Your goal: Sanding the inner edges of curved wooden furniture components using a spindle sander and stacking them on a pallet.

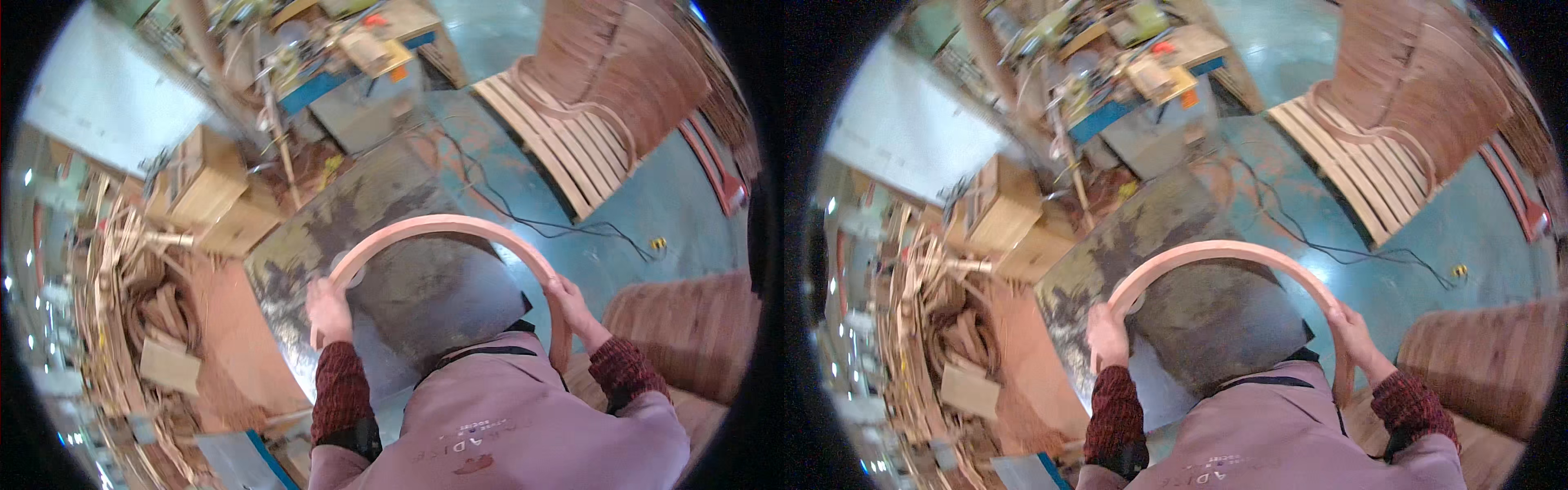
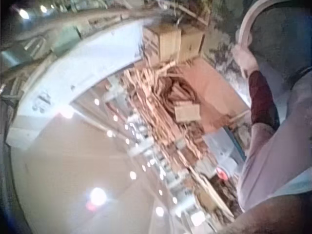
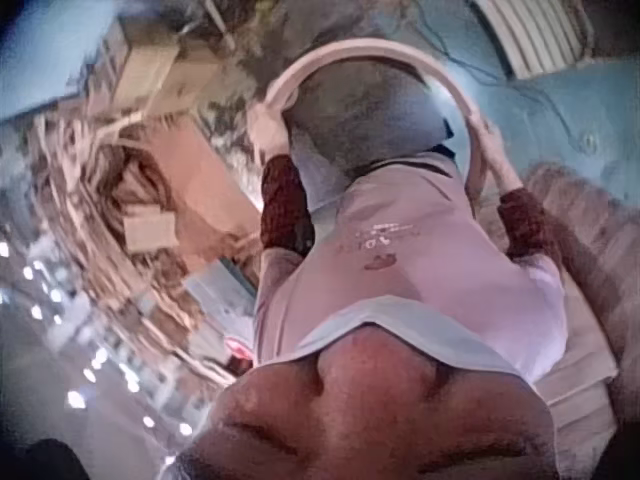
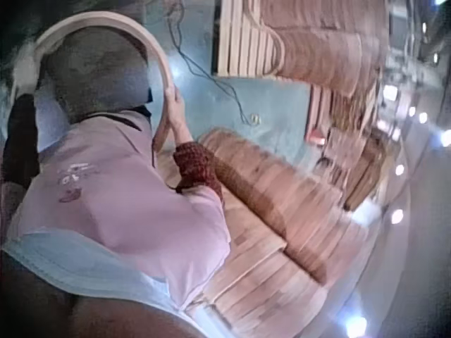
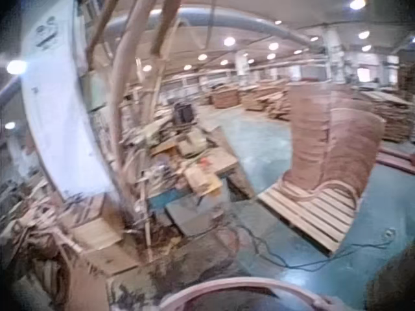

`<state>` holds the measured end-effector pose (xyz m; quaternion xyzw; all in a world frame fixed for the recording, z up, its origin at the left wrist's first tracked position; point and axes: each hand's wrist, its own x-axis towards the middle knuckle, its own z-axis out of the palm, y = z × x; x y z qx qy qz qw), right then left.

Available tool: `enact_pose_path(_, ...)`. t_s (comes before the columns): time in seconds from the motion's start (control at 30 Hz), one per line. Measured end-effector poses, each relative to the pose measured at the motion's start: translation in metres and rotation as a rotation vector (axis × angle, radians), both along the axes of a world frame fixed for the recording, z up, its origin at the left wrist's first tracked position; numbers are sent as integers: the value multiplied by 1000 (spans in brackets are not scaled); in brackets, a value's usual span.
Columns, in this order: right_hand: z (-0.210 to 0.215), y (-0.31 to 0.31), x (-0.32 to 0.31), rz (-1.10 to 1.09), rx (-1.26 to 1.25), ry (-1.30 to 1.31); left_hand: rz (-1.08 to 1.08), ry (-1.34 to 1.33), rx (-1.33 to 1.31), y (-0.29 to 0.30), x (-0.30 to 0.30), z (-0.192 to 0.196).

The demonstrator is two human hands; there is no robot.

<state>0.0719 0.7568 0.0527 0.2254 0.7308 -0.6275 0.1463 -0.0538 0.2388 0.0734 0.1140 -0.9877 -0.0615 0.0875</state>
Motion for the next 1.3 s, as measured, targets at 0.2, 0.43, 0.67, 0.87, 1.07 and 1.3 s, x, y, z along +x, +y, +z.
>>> enact_pose_path(0.2, -4, -15, -8, 36, -46, -21, 52, -9, 27, -26, 21, -6)
enact_pose_path(0.43, -16, -42, -33, 131, 0, 82, 226, -71, 5, -58, 61, 3)
enact_pose_path(0.67, 2, -78, -77, 377, 265, 75, 387, -84, 34, -93, 97, -5)
enact_pose_path(0.87, -14, -104, -94, 443, 311, 231, 479, -121, 53, -118, 129, -11)
enact_pose_path(1.07, -13, -133, -113, 486, 377, 192, 536, -91, 79, -132, 154, -7)
enact_pose_path(1.3, -7, -159, -139, 649, 414, 273, 700, -163, 97, -140, 179, -2)
